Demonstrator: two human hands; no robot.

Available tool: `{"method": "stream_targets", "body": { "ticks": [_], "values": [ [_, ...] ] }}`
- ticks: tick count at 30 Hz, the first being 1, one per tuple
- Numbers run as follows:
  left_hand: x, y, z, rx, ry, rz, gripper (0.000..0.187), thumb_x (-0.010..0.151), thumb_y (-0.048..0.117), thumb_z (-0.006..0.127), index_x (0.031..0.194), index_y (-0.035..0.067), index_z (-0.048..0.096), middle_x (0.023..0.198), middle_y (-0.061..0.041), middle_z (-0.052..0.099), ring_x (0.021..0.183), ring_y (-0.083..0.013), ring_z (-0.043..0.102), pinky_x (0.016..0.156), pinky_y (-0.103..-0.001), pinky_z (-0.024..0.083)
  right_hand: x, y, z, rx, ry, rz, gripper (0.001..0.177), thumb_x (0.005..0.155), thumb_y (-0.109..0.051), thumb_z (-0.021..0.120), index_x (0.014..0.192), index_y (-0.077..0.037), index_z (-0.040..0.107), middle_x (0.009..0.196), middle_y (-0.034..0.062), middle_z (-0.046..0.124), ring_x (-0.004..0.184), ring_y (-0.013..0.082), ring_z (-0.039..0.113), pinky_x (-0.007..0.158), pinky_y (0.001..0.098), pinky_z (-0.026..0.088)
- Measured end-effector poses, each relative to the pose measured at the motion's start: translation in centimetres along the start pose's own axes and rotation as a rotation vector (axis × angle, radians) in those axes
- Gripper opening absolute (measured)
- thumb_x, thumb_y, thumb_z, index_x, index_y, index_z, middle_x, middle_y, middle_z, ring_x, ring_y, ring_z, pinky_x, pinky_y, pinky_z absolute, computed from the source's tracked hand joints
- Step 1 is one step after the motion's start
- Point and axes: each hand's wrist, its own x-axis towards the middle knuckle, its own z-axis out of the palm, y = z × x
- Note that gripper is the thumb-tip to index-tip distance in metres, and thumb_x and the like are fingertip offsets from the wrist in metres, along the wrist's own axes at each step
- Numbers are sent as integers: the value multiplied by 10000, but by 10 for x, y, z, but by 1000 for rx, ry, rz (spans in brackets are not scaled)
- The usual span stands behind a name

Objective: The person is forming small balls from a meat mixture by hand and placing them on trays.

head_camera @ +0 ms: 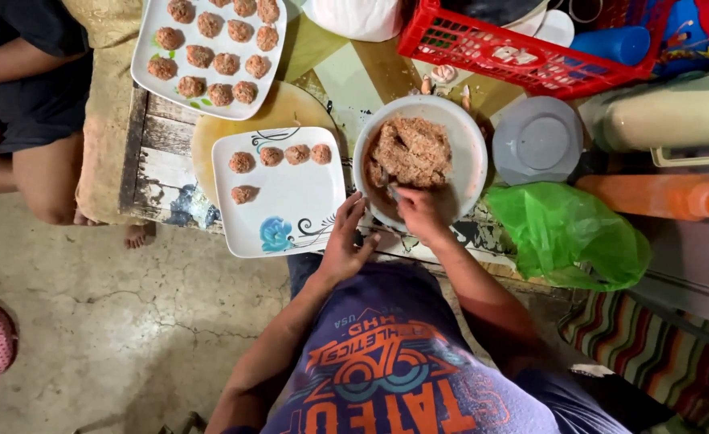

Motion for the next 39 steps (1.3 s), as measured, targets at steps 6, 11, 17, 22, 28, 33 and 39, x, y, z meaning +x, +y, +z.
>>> {"method": "stream_targets", "body": {
  "ticks": [6,11,17,22,28,33,39],
  "values": [
    [-4,0,-8,-87,15,-18,682,944,212,725,1530,36,425,1550,-253,349,1361,-452,493,1112,-519,461,-1,-14,-18,425,-72,72,382,944,-70,549,1295,-67,701,599,26,525,528,96,466,420,191,350],
    [17,-1,-31,-77,228,-196,597,970,284,705,1483,49,509,1399,-244,579,1320,-423,547,1142,-525,409,-3,12,-32,-219,78,-535,462,974,-101,558,1374,-245,741,738,71,699,557,184,597,506,335,485],
    [88,39,-43,-627,336,-324,669,1129,521,181,1556,69,427,1553,-231,453,1497,-387,324,1258,-533,217,-47,-54,-18,-707,499,-1142,349,934,-98,586,1248,-172,721,851,13,599,611,157,552,508,287,498],
    [96,19,-38,-1739,181,-277,987,956,813,281,1507,21,484,1499,-217,517,1395,-392,501,1208,-566,328,-63,-75,23,-306,488,-1056,320,924,-82,577,1195,-97,746,760,89,641,620,286,657,528,358,549],
    [91,19,-56,-1940,85,-122,1033,889,821,456,1547,26,419,1543,-235,462,1443,-408,449,1263,-613,227,-71,-101,25,-166,379,-1088,257,991,-65,576,1210,-7,699,766,152,653,673,367,684,563,400,568],
    [86,23,-70,-1984,117,-72,1015,895,810,445,1544,30,426,1502,-236,508,1426,-417,463,1276,-592,228,-73,-128,22,-211,437,-1256,233,995,-69,554,1090,-15,760,809,121,680,641,299,678,595,324,567],
    [74,28,-86,-1995,172,-35,958,918,762,481,1525,21,453,1471,-268,520,1425,-445,450,1264,-602,250,-59,-118,30,-314,498,-1352,195,1012,-51,589,1088,-5,763,846,90,667,647,220,660,613,299,573]
  ]
}}
